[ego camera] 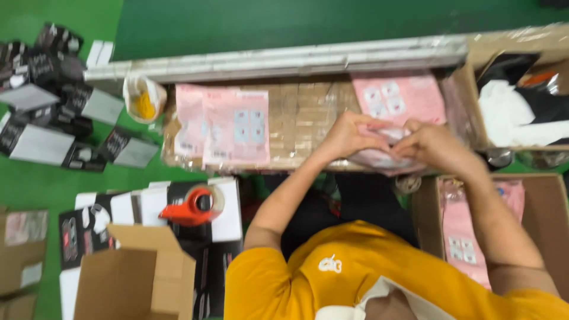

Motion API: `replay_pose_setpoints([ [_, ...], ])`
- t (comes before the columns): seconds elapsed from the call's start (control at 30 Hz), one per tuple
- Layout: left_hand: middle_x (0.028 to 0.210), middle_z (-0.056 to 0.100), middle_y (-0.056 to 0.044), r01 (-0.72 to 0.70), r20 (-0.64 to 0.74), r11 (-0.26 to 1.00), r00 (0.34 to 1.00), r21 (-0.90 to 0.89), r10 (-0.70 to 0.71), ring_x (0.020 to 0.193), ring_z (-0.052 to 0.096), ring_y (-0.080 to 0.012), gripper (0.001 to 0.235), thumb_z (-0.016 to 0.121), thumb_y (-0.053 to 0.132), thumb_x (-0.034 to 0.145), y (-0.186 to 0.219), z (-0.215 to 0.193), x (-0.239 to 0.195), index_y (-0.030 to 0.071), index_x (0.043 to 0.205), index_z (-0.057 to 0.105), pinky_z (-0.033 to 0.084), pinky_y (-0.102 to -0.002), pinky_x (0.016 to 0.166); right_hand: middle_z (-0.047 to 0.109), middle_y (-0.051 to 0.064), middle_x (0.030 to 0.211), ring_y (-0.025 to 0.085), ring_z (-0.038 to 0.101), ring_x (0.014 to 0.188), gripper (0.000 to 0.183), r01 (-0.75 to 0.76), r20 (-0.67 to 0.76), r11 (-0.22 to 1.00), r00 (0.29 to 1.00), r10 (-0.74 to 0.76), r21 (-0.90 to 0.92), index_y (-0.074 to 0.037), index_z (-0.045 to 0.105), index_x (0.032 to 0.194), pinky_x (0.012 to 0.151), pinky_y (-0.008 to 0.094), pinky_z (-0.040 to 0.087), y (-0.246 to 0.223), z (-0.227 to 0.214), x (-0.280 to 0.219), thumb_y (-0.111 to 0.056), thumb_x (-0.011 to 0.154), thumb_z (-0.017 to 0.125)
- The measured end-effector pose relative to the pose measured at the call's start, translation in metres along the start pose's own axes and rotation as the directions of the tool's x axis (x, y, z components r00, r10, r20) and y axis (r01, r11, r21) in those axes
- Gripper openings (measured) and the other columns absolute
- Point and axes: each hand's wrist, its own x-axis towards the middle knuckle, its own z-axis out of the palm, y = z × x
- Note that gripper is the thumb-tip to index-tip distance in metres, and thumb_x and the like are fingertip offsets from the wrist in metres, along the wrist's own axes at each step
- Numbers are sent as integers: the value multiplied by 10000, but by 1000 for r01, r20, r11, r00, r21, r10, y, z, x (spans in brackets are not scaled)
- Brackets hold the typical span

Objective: The person places black face masks into pink plastic pouches, seals the pouches, and packs the pouches into cardboard boxes before sealing a box with a tape dispenser.

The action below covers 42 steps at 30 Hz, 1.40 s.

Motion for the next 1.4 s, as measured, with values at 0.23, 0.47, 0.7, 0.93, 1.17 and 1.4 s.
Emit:
replay_pose_setpoints([
  [0.23,926,798,-108,-139,-187,990,972,18,139,837,760,-161,248,891,137,763,0,-2,-12,11,958,805,619,-286,782,623,209,1138,373,626,957,602,425,-610,891,667,-427,-159,81,644,1249,766,406,510,-49,-29,-14,-219,743,775],
  [0.47,927,784,-61,-345,-320,901,850,262,418,800,769,-165,132,820,117,846,12,21,-10,90,973,798,605,-287,743,609,134,816,324,623,785,141,291,-637,940,694,-336,-179,-30,648,878,692,422,490,-16,8,-1,-66,891,784],
  [0.7,873,763,-66,-418,-229,807,811,417,538,774,760,-225,136,801,151,832,26,-3,-23,100,957,787,593,-335,686,610,140,885,300,612,803,174,415,-519,897,739,-430,-153,5,654,1015,715,399,478,-41,-10,-4,-79,1009,806],
  [0.93,892,769,-79,-411,-247,784,791,465,560,787,767,-200,168,799,195,858,31,-43,-34,73,971,780,617,-327,701,593,148,850,283,583,760,260,382,-530,887,711,-461,-260,23,625,920,685,384,460,-53,1,31,-62,1053,832],
  [1.17,1128,722,-136,-65,-477,812,782,580,402,1022,710,-273,288,762,185,942,65,-121,-84,56,1191,698,565,-383,895,583,132,855,266,574,787,185,467,-508,879,782,-361,93,-9,638,947,726,397,466,-45,71,142,-105,1103,611],
  [1.4,1469,468,-280,298,-427,413,865,861,265,1403,384,-498,567,689,307,910,-64,-66,-103,46,1403,582,243,-625,1187,651,268,1280,405,601,1220,419,563,-558,806,617,-555,-180,26,644,1306,1036,495,482,-88,93,227,-191,948,635],
])
